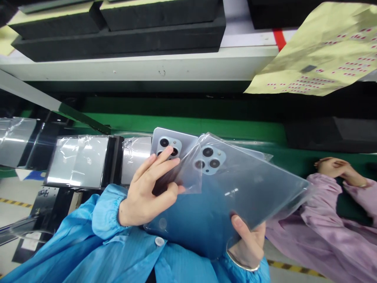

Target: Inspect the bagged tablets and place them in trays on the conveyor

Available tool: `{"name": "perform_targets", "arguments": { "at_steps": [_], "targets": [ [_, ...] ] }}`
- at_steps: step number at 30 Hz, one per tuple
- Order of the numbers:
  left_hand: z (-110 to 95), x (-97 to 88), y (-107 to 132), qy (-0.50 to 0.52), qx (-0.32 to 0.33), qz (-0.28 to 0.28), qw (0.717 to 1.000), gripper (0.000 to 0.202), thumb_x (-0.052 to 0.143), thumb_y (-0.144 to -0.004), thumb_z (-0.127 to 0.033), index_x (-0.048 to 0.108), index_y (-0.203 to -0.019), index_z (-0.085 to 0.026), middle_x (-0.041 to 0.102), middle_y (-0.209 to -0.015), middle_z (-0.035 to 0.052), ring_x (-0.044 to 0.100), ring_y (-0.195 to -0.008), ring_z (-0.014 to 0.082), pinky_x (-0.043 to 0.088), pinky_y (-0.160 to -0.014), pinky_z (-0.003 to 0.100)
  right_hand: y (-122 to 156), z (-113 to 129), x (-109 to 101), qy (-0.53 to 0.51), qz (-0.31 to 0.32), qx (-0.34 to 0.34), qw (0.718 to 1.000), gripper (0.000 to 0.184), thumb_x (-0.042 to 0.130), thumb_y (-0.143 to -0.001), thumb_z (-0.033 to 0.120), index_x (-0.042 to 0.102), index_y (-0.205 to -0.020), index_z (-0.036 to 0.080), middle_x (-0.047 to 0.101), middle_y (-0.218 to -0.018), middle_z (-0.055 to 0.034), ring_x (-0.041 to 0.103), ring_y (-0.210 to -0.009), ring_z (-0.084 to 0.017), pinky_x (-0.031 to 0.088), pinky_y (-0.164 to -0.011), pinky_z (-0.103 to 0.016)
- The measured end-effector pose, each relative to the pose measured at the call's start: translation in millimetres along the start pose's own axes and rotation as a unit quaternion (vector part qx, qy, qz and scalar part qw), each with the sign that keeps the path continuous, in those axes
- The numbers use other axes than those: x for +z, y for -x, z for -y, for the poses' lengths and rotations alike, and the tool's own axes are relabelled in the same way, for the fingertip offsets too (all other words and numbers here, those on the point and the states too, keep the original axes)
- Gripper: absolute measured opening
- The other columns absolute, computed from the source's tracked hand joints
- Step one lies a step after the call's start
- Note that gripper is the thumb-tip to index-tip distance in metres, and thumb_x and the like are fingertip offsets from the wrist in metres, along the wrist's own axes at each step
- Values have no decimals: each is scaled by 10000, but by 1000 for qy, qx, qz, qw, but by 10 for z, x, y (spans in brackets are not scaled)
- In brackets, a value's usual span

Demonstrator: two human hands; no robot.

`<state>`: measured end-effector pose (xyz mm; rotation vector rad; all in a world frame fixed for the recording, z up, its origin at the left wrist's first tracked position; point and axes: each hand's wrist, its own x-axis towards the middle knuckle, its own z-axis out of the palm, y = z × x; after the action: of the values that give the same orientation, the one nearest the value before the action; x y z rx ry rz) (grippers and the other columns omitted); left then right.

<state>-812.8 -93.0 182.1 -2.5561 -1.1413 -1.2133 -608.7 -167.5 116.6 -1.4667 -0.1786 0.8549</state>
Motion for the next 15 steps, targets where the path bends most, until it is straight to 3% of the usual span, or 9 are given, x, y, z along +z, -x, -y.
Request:
{"name": "perform_targets", "arguments": {
  "at_steps": [7,15],
  "targets": [
    [-75,-20,70,13,-35,18,999,144,635,-887,-68,580,-855,-198,704,-1275,122,599,-1340,210,538,-1078,360,-11,8,38,-2,5,-1,1000,391,883,-415,253,726,-767,190,688,-643,-18,611,-555,-167,516,-518,-265],
    [-76,-53,129,-4,-42,24,999,149,667,-861,-60,610,-860,-197,714,-1302,137,652,-1122,210,487,-771,314,-28,-3,36,-10,4,12,1000,420,892,-399,240,739,-785,179,708,-695,-27,631,-574,-171,549,-504,-255]
  ]
}}
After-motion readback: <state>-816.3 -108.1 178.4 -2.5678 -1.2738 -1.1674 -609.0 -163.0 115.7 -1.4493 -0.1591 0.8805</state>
